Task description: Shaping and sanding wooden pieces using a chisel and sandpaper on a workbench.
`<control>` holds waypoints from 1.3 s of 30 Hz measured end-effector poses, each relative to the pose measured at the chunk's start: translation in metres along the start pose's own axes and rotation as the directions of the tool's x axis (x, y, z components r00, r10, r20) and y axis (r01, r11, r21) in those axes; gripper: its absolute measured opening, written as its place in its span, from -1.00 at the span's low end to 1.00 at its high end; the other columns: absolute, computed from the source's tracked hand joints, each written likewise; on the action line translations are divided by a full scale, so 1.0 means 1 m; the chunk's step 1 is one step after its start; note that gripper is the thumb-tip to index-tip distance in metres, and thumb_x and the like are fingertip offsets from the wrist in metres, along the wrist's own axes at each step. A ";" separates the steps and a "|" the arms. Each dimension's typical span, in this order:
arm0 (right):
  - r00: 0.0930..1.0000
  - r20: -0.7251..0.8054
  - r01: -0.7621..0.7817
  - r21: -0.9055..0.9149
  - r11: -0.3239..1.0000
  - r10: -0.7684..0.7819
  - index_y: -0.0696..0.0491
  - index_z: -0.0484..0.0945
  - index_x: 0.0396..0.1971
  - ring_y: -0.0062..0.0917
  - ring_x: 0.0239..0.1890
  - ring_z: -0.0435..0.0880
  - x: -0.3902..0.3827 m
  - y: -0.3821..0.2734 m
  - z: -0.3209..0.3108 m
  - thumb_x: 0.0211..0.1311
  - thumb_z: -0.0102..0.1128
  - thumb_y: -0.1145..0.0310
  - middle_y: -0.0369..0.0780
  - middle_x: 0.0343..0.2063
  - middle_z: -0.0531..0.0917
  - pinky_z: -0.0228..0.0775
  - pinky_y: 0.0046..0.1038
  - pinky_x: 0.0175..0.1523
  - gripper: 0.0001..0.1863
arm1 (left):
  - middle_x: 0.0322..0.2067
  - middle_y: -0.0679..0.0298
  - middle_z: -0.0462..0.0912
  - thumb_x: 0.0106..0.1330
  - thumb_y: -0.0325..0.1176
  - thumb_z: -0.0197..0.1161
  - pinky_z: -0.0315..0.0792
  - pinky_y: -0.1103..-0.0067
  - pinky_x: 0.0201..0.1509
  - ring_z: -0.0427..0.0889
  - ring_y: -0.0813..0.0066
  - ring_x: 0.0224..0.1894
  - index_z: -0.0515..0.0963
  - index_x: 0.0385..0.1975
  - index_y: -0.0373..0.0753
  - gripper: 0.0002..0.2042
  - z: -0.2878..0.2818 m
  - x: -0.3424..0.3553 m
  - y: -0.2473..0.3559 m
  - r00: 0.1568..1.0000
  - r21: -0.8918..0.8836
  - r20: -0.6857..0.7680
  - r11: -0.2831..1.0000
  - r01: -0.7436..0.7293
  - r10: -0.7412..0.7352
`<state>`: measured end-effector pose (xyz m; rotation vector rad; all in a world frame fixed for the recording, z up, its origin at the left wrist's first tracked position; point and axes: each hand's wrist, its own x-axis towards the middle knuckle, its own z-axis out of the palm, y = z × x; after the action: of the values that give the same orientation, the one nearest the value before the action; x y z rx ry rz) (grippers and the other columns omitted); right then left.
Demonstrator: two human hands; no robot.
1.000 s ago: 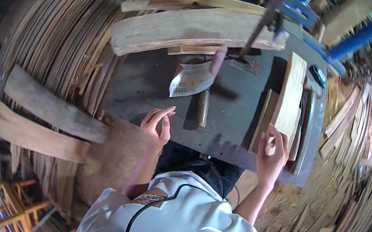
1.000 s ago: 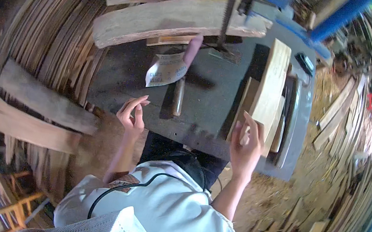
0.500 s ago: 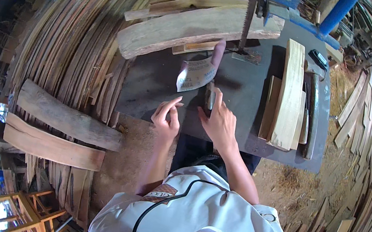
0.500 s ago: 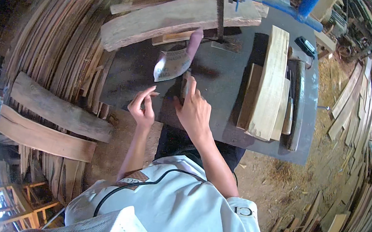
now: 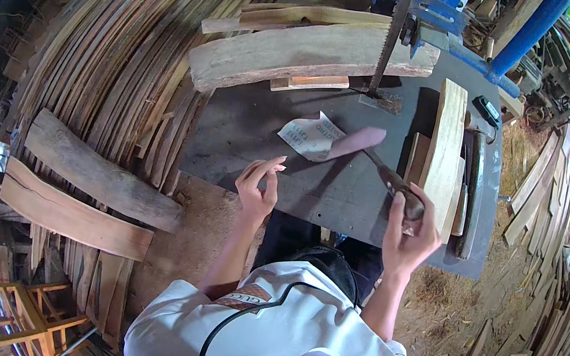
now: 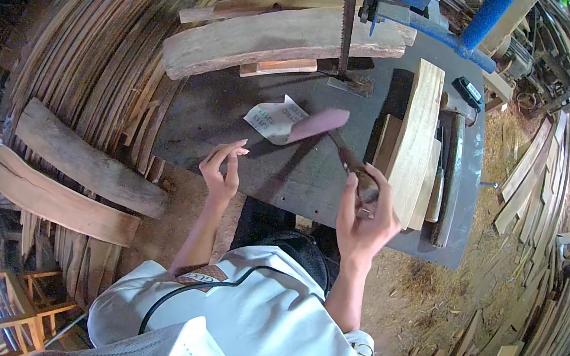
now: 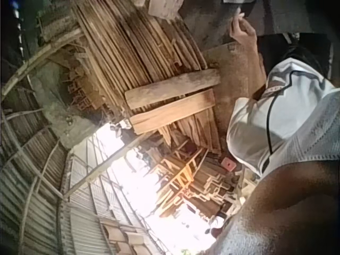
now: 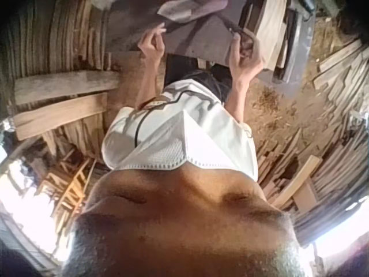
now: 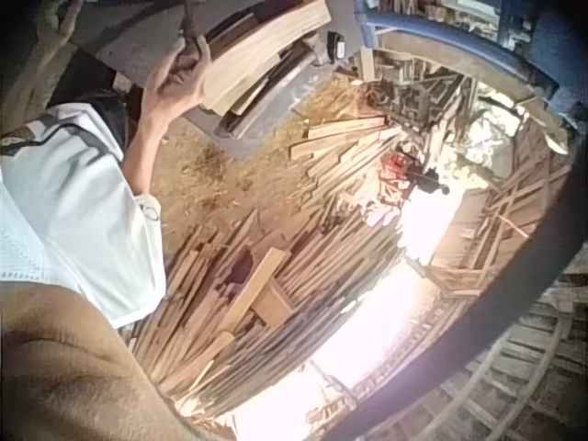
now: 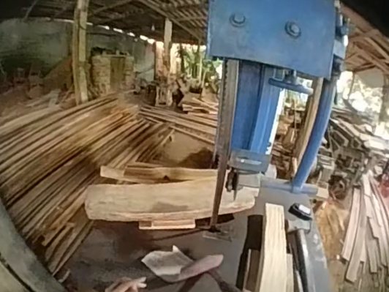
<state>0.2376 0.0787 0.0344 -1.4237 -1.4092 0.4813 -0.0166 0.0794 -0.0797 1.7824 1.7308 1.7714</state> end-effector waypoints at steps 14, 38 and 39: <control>0.965 -0.187 0.183 -0.020 0.983 -0.184 0.16 0.65 -0.25 -0.57 -0.43 0.69 -0.025 0.010 -0.018 0.08 0.40 0.45 -0.17 -0.45 0.71 0.50 -0.56 -0.26 -0.78 | -0.04 0.13 0.61 0.38 -0.49 0.16 0.53 0.56 -0.11 0.60 0.51 -0.20 0.38 0.27 -0.26 -0.55 -0.024 0.031 -0.013 0.957 -0.243 -0.080 0.936 0.253 -0.279; 0.999 0.036 0.001 0.078 0.997 -0.004 0.18 0.68 -0.25 -0.56 -0.31 0.72 -0.046 0.033 -0.027 0.14 0.35 0.47 -0.17 -0.38 0.74 0.53 -0.51 -0.13 -0.82 | -0.58 0.26 0.66 0.35 -0.23 0.33 0.47 0.68 -0.50 0.65 0.65 -0.55 0.64 -0.40 -0.49 -0.66 -0.086 0.027 -0.054 0.848 -0.002 -0.110 0.854 0.521 -0.518; 0.999 0.043 -0.024 0.072 0.997 0.021 0.18 0.68 -0.25 -0.56 -0.32 0.72 -0.047 0.037 -0.026 0.14 0.35 0.47 -0.17 -0.38 0.74 0.53 -0.51 -0.13 -0.82 | -0.58 0.26 0.66 0.35 -0.23 0.33 0.47 0.68 -0.50 0.65 0.65 -0.55 0.64 -0.40 -0.49 -0.66 -0.093 0.020 -0.058 0.843 0.005 -0.126 0.849 0.528 -0.524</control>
<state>0.2663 0.0345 -0.0038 -1.3793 -1.3967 0.5736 -0.1257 0.0580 -0.0782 1.0615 2.0544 1.6259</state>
